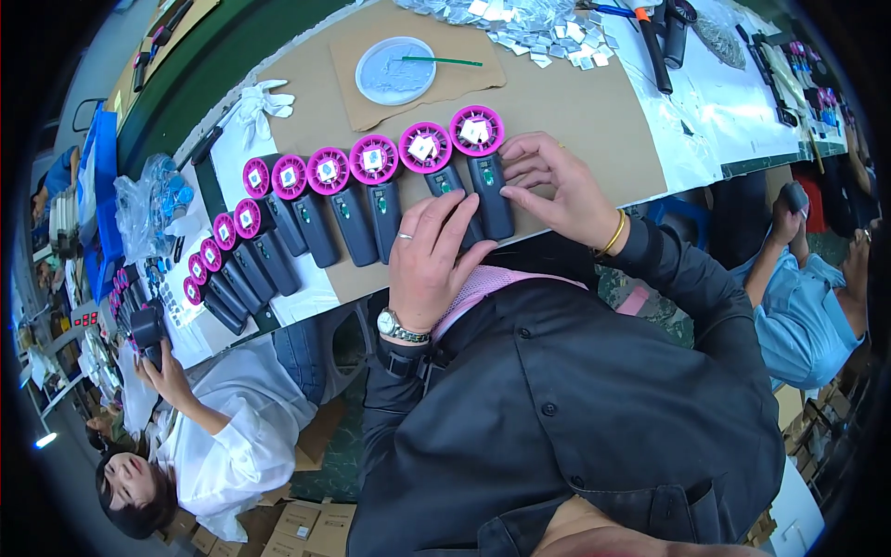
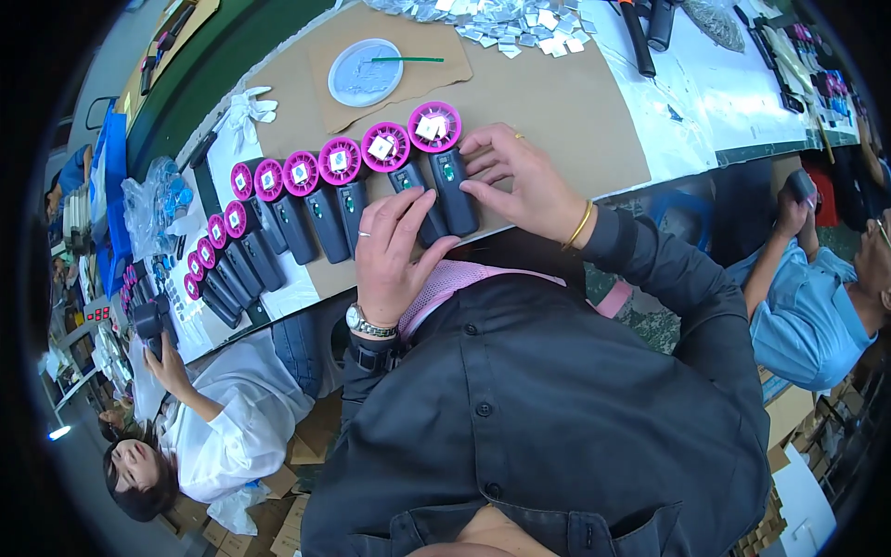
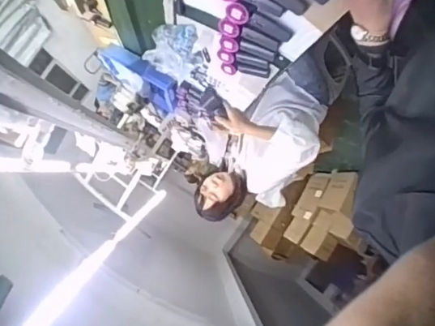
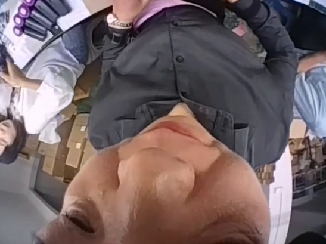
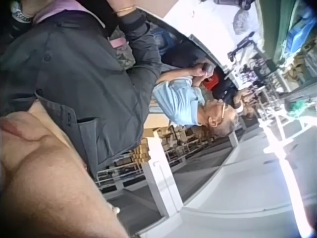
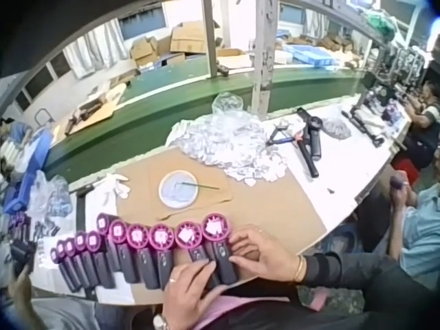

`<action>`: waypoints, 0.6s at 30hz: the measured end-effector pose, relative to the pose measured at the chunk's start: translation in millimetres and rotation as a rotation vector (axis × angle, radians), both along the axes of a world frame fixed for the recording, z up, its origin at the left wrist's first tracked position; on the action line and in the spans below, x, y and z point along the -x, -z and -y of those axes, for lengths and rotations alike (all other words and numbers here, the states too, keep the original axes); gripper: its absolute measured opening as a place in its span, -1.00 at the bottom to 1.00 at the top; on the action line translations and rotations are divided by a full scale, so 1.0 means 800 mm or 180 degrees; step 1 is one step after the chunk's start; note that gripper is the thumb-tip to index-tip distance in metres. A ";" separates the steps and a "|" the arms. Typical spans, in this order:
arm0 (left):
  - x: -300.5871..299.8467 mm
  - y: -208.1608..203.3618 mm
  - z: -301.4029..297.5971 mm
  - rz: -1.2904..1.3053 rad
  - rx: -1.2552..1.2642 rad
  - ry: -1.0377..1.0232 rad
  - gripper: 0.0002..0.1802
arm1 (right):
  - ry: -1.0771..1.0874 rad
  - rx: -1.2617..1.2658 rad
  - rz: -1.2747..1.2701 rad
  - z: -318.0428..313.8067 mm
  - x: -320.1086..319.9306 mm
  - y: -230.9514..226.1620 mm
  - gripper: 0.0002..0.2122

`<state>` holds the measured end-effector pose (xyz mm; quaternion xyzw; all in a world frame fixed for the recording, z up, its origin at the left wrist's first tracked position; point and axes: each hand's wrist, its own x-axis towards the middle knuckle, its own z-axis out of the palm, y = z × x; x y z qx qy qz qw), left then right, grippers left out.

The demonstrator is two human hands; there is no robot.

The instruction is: The person wipes a handheld fan with a cloth, applies glue to the fan's center with a stick, and presses a small square plate onto the glue. They then tap the plate with a cloth-covered tool and pick up the fan to inspect it.

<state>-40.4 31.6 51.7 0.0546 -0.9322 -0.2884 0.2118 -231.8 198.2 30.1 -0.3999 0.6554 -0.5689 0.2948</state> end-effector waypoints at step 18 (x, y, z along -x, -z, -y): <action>-0.008 -0.008 0.005 -0.0067 0.0109 0.0141 -0.43 | 0.0310 -0.0171 -0.0707 0.002 0.007 -0.004 -0.56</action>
